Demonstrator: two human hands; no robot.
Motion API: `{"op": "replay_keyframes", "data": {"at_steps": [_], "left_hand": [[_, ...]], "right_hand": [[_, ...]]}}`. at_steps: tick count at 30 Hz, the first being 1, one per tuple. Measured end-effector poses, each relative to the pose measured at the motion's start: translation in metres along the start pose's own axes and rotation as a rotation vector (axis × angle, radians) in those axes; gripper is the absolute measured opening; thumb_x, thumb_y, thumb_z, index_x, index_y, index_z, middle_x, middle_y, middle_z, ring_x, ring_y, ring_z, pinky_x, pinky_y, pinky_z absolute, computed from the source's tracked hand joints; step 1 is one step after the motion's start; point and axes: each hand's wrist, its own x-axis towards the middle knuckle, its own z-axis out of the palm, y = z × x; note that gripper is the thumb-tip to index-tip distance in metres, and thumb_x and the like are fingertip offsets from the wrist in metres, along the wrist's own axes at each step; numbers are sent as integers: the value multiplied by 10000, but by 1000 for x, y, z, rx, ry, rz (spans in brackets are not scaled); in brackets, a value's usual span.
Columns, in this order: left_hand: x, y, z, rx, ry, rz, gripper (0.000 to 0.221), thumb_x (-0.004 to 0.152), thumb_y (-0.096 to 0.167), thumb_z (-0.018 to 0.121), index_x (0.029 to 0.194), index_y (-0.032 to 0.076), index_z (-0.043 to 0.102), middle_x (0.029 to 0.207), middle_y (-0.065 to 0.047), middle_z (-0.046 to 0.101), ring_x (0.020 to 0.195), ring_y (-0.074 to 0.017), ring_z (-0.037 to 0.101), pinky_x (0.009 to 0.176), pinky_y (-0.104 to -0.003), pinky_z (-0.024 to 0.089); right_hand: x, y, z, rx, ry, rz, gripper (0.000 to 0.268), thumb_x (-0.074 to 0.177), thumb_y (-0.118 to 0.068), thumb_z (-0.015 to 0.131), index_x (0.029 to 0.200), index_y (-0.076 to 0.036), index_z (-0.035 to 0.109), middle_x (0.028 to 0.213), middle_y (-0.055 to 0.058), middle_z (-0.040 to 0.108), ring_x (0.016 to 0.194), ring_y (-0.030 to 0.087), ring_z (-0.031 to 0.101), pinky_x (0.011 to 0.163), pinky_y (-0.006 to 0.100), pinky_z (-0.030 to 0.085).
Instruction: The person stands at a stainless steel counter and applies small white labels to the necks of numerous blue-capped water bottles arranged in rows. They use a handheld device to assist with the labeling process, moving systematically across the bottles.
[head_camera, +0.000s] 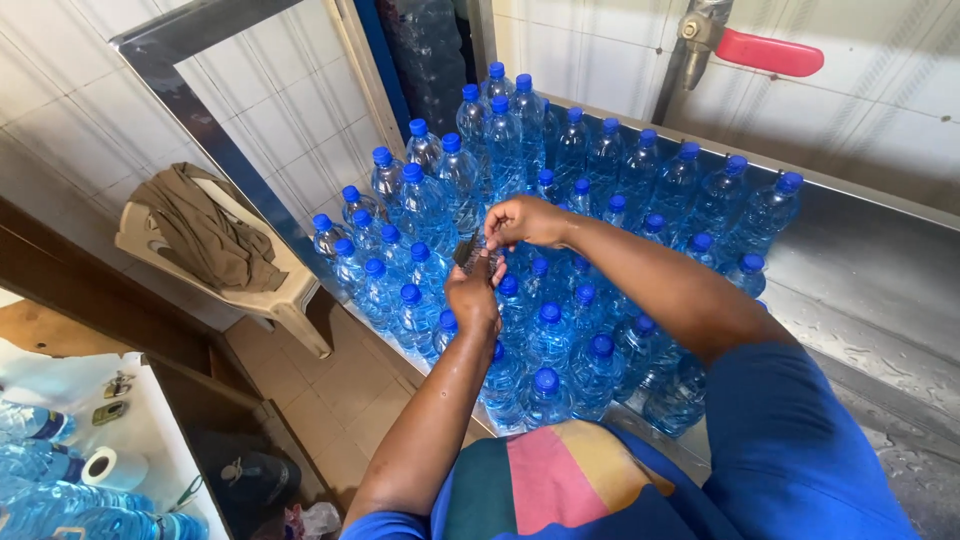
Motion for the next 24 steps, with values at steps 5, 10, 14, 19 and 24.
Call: {"op": "replay_keyframes", "data": {"at_steps": [5,10,14,19,24], "left_hand": [[-1,3,1,6,8,-34,224,997,31,793,1185,-84,752,1017,-254,805,842,-334,840,809,-470,732],[5,-2,-4,-1,1,-29,237,975,-3,797,1179,-111,744,1001,-282,796,819,-352,837,785,-465,738],[3,1,-5,-12,17,-9,266,963,-5,809,1179,-135,726,990,-297,781,824,-376,832,776,-479,729],[8,-10,-2,33,-19,-11,217,968,-18,817,1149,-121,758,999,-253,802,859,-316,838,821,-424,727],[4,-4,1,8,-49,-49,213,911,-60,866,1102,-108,784,974,-270,817,850,-323,844,826,-450,719]], "right_hand": [[-12,-11,4,-80,62,49,139,920,-61,910,1010,9,830,801,106,798,691,111,730,561,213,639],[-21,-29,8,-153,201,23,144,901,-57,919,1008,-8,836,816,128,816,705,139,756,507,221,621],[-27,-31,-1,-209,336,-24,80,907,-82,900,978,-98,867,760,58,802,635,75,713,498,207,574],[-35,-24,0,-283,203,29,71,927,-108,889,995,-123,873,792,34,830,613,62,680,561,223,539],[-49,-41,8,-292,132,107,255,914,-53,888,1161,-94,843,860,61,821,641,105,685,651,265,559]]}}
